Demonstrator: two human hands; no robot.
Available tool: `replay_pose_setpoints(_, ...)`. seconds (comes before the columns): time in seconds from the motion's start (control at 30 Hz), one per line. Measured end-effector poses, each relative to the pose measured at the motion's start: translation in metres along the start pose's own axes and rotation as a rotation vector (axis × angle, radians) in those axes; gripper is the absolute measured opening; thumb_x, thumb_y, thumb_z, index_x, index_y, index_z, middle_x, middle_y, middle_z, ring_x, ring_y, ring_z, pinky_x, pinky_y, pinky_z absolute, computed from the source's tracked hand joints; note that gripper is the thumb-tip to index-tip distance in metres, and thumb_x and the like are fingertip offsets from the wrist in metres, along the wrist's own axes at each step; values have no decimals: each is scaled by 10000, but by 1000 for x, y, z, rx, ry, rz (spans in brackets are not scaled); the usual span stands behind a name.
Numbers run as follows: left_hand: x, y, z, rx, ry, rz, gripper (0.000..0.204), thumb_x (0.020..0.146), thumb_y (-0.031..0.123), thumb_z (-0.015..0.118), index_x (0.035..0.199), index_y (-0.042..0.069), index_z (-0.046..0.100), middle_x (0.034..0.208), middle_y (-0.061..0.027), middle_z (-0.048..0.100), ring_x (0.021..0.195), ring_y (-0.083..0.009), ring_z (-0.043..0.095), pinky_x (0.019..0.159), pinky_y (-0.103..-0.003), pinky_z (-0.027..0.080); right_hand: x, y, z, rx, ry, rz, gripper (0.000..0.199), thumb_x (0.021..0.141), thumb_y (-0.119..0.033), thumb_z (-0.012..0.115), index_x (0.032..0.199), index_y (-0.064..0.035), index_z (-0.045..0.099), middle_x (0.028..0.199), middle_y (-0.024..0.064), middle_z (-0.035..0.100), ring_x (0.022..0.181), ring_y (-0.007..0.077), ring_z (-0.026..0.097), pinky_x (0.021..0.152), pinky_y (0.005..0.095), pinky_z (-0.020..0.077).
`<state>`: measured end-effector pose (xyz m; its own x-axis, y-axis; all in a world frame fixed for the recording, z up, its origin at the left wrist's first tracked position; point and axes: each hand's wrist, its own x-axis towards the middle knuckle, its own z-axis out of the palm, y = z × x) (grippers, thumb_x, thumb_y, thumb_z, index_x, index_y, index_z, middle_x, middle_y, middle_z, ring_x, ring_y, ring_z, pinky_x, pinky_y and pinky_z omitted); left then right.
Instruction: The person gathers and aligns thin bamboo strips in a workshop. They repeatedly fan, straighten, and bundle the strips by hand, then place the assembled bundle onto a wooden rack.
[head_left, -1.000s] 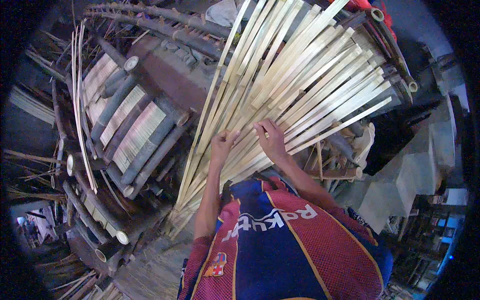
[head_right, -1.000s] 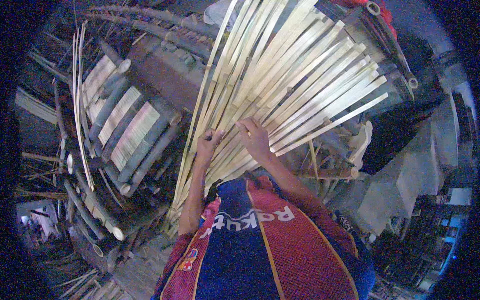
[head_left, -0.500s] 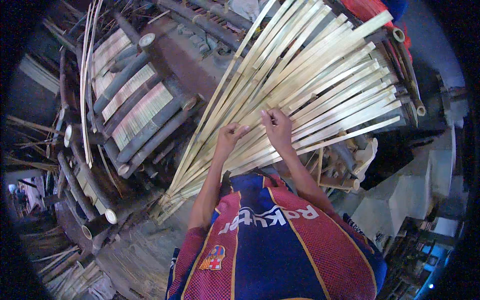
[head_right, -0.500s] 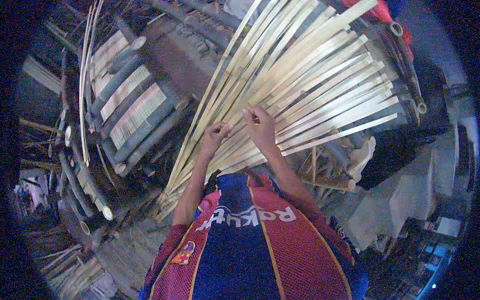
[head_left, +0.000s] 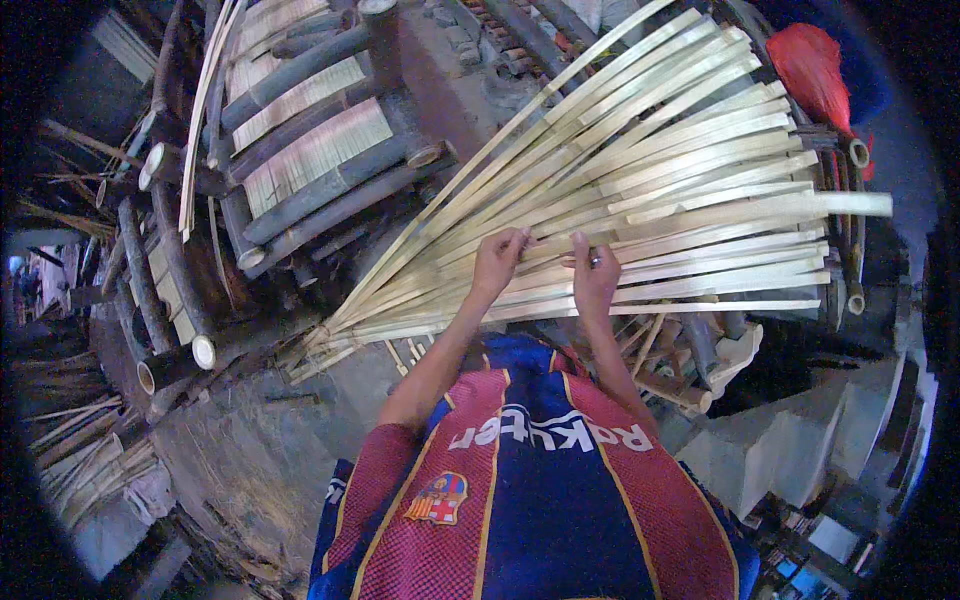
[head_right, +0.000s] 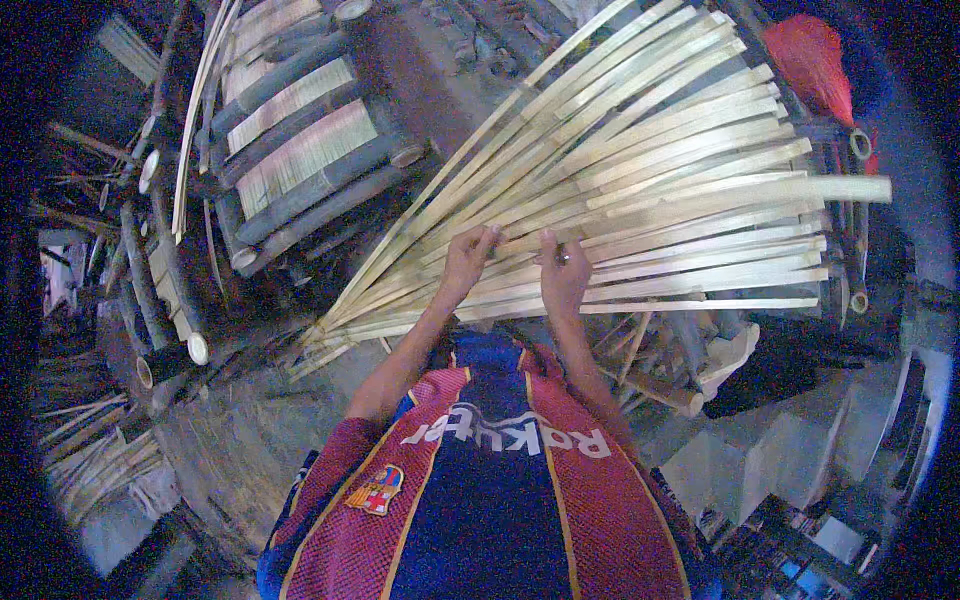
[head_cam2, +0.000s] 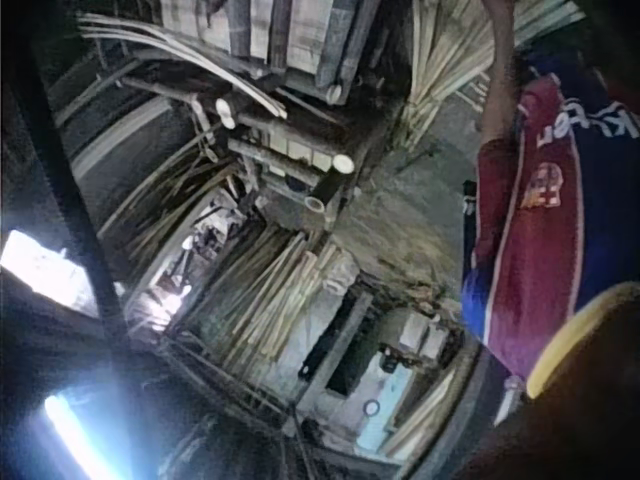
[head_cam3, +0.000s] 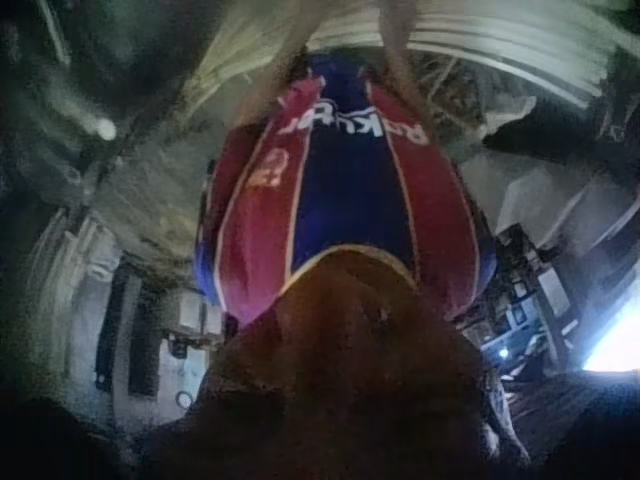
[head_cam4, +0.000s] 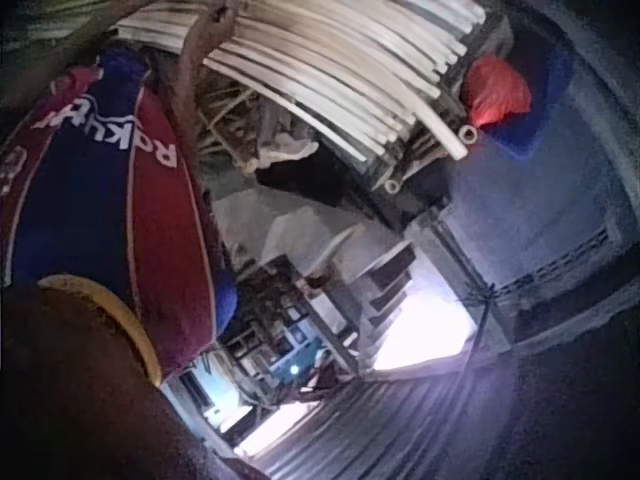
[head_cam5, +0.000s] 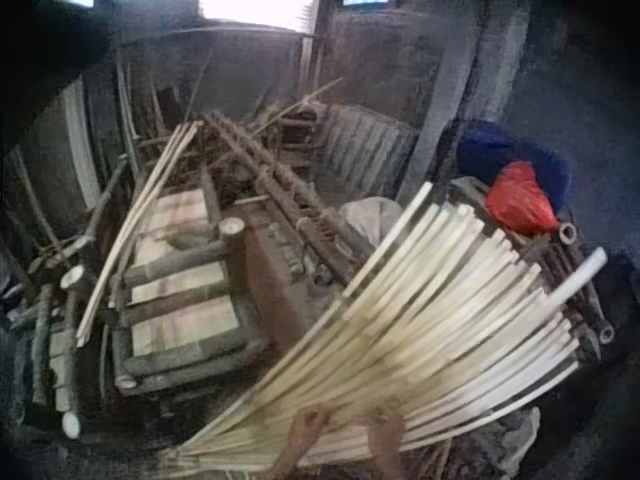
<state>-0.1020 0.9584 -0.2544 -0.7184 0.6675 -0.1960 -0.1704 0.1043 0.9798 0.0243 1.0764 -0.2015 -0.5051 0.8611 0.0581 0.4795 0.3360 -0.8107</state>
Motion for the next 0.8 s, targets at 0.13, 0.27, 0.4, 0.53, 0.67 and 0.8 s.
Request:
replay_pose_setpoints(0.13, -4, -71, -39, 57, 191, 34, 313, 960, 282, 619, 936, -5, 741, 786, -94, 719, 723, -136, 637, 695, -272, 498, -6, -5, -3, 272, 3, 87, 399, 980, -294, 628, 794, 57, 581, 721, 104, 594, 650, 167, 669, 556, 312, 616)
replay_pose_setpoints(0.27, -65, -175, -125, 189, 164, -196, 289, 927, 283, 655, 1002, 17, 739, 874, -119, 742, 817, -146, 678, 735, -315, 521, 5, 1, -11, 583, -64, 165, 336, 999, -235, 594, 1115, 73, 525, 1035, 202, 633, 921, 273, 695, 737, 352, 628)
replay_pose_setpoints(0.4, -204, -288, -198, 569, 455, -430, 434, 892, 402, 578, 898, -21, 670, 757, -208, 680, 689, -324, 648, 651, -462, 485, 17, -8, -15, 681, -147, 143, 389, 1015, -260, 562, 1243, 47, 490, 1209, 185, 571, 1066, 286, 656, 852, 381, 600)
replay_pose_setpoints(0.53, -368, -348, -216, 446, 578, -477, 178, 830, 211, 619, 817, 40, 668, 744, -113, 646, 627, -252, 600, 565, -417, 473, 21, 9, -13, 674, -225, 184, 330, 1031, -243, 530, 1185, 48, 539, 1185, 162, 624, 1016, 275, 680, 841, 366, 596)
replay_pose_setpoints(0.67, -423, -318, -170, -277, 578, -571, 147, 815, 104, 672, 954, 59, 671, 897, -92, 670, 685, -267, 621, 543, -417, 498, 8, 53, -52, 533, -245, 154, 247, 1031, -211, 532, 1071, 29, 574, 1058, 131, 681, 849, 213, 714, 737, 306, 601)
replay_pose_setpoints(0.8, -390, -331, -99, -493, 584, -409, 210, 824, 109, 682, 1006, 4, 669, 902, -108, 712, 761, -259, 690, 501, -379, 530, -19, 84, -70, 351, -359, 186, 234, 1032, -202, 522, 1059, 18, 597, 1016, 108, 678, 764, 175, 702, 661, 270, 589)
